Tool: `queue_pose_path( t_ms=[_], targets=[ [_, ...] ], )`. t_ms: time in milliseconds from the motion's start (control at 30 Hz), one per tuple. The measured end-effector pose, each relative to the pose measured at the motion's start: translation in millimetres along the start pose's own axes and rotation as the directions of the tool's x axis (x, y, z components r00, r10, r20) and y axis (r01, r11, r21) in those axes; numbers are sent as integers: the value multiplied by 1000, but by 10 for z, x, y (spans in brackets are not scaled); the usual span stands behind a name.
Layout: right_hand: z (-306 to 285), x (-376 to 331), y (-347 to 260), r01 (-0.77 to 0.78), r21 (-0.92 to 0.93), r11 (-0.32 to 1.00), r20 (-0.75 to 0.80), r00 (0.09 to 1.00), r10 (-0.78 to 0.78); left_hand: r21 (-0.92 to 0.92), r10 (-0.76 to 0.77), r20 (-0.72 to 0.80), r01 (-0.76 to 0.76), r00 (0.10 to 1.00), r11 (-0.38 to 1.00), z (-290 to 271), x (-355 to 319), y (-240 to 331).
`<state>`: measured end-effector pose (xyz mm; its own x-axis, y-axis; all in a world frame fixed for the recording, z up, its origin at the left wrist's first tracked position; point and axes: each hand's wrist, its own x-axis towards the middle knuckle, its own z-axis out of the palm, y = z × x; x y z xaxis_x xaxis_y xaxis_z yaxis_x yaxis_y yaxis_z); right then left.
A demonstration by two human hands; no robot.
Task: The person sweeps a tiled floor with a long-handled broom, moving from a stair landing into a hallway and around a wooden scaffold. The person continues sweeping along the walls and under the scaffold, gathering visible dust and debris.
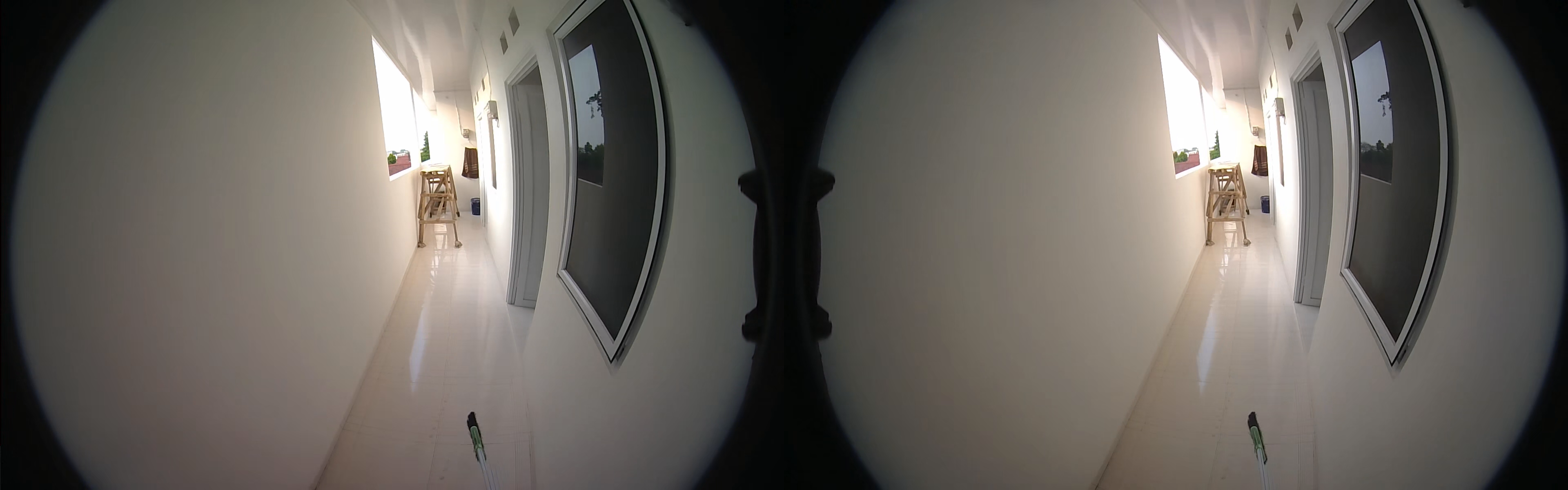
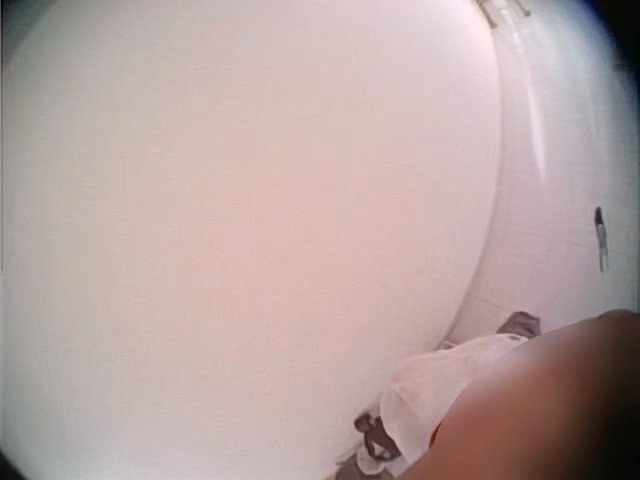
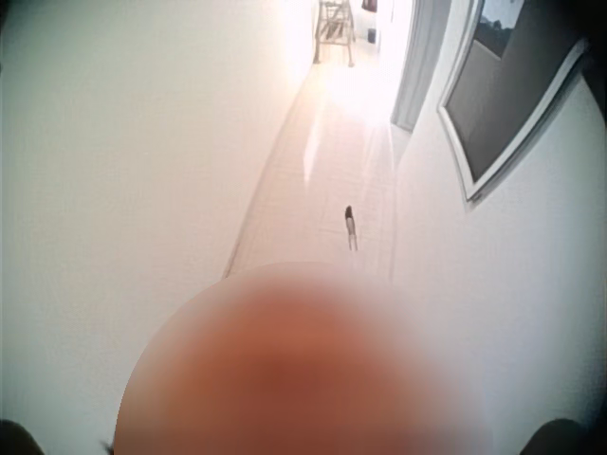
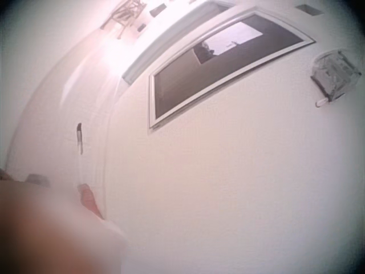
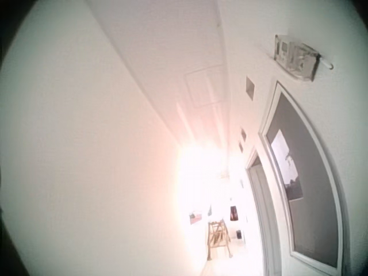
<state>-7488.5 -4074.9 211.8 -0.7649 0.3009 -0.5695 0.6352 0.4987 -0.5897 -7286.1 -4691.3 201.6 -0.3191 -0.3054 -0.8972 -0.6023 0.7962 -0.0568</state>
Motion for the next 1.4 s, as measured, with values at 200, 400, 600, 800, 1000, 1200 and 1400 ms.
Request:
queue_pose_path(
  t_ms=[200,400,600,800,1000,1200,1400],
  targets=[
    [-497,1730,-1579,42,-53,998,-14,999,-43,-167,-138,44,144,989,975,-1237,692,896],
    [-992,3169,-2598,-55,-43,998,-45,998,54,-100,132,-187,-153,973,983,-3723,1983,3745],
    [-1340,4360,-3135,-111,59,992,-76,990,115,-286,645,-522,-827,558,484,-6189,2000,8163],
    [-1687,6211,-3889,-121,105,987,-56,990,128,226,890,-454,-961,43,162,-7227,1878,10405],
    [-2397,8337,-5379,-78,69,995,-11,997,79,192,564,-300,-530,769,826,-7791,2865,9919],
    [-3121,10329,-6983,30,-1,1000,-17,999,-30,-32,-141,-56,140,988,990,-8120,3170,8859],
    [-3610,12165,-8273,34,-47,998,-35,999,-35,-153,-210,22,211,977,965,-9300,4049,10141]
  ],
)
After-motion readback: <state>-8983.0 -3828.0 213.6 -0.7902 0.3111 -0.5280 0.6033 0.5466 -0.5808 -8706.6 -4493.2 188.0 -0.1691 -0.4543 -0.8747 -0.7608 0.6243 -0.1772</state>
